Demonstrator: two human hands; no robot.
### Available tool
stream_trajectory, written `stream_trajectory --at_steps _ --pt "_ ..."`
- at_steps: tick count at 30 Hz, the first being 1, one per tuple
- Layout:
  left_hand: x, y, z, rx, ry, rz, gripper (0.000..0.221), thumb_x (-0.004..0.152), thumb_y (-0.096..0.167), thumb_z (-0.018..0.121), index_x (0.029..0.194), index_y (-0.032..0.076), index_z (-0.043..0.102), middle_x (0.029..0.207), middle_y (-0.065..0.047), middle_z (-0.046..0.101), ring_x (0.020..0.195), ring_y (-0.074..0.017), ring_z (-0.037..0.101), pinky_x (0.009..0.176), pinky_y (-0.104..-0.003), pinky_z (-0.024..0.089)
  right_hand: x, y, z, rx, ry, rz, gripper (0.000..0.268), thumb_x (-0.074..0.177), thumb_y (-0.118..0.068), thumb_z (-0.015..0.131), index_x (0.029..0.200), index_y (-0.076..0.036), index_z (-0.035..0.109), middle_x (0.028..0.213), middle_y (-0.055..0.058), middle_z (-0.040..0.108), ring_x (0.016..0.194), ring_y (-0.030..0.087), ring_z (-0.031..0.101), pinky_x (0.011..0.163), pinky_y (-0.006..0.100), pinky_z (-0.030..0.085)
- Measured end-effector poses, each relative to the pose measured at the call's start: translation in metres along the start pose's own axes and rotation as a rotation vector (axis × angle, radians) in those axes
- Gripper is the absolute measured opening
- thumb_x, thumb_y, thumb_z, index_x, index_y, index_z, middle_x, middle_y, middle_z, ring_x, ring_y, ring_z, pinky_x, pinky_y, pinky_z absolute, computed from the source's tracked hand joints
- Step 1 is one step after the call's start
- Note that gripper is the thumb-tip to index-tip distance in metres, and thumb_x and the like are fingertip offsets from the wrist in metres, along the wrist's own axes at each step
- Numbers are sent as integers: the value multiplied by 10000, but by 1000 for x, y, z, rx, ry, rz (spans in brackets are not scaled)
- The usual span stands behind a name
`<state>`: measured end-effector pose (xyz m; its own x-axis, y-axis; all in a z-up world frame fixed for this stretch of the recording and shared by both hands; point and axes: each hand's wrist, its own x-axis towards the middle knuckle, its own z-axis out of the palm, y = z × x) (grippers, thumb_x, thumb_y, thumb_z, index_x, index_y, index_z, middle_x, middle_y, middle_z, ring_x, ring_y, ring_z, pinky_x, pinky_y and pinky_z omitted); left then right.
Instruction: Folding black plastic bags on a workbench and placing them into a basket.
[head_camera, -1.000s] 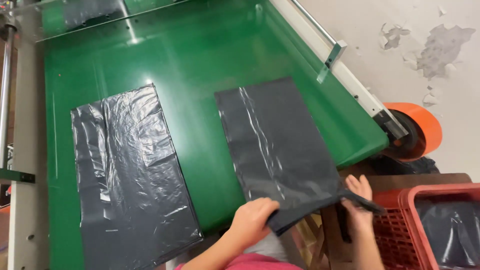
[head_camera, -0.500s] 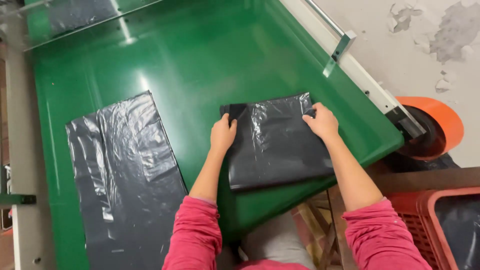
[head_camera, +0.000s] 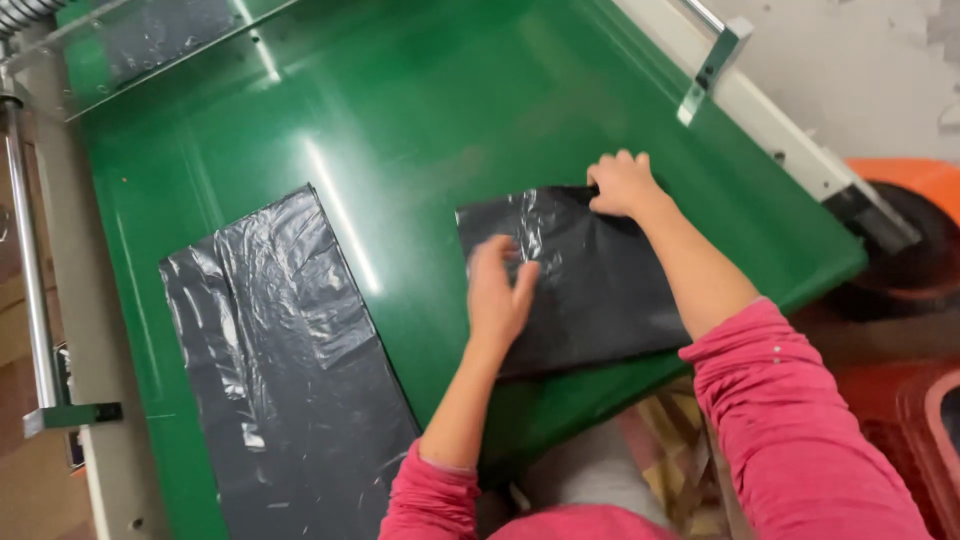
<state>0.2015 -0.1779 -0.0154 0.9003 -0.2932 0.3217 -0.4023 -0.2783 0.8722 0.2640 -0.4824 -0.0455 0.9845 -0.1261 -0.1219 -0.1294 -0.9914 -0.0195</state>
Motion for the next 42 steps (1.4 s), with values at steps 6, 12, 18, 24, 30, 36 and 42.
stream_trajectory --at_steps 6,12,18,24,30,36,42 --pt "-30 -70 16 -1035 -267 -747 849 969 726 279 1431 43 480 1482 -118 544 1363 -246 550 1123 -470 374 -116 -33 -43 260 462 -102 321 762 -136 776 1066 -149 673 995 -1 674 1065 259 588 1013 454 391" --pt "-45 -74 -33 -1203 -183 -967 895 973 728 230 1458 11 460 1481 -167 521 1293 -314 546 1126 -474 374 -268 -70 -34 115 681 -155 283 670 -71 771 921 -199 740 995 -42 660 1194 265 560 1128 555 336" --pt "-89 -72 -53 -830 -90 -692 581 1004 412 549 1419 7 501 1489 -174 520 1364 -308 500 1156 -427 383 -304 -87 8 85 714 -123 251 718 -81 790 936 -204 772 1017 -55 661 1236 268 553 1173 588 321" --pt "-116 34 -101 474 -157 356 662 726 300 801 1274 7 574 1361 -193 540 1295 -363 472 1036 -454 390 -304 -88 -1 31 598 -145 250 722 -91 776 959 -168 749 1076 -8 662 1277 296 552 1192 576 338" --pt "-122 -13 -94 837 -645 613 216 907 306 790 990 150 667 961 -20 654 958 -234 646 727 -417 499 -296 -159 -36 359 454 -469 556 652 -116 713 1174 66 648 1309 266 593 1270 444 512 1100 549 372" --pt "-61 60 -59 101 -948 402 294 850 403 726 859 110 708 815 -108 684 747 -297 671 640 -429 533 -316 -166 37 462 515 -461 425 909 -77 672 1300 80 610 1387 197 612 1343 354 539 1157 470 415" --pt "11 -134 56 -208 -1186 -453 754 1103 639 364 897 -46 602 794 -39 577 780 -223 596 704 -377 513 -331 -140 85 1839 102 14 412 1105 -121 382 1429 20 595 1421 121 667 1363 219 562 1118 294 412"
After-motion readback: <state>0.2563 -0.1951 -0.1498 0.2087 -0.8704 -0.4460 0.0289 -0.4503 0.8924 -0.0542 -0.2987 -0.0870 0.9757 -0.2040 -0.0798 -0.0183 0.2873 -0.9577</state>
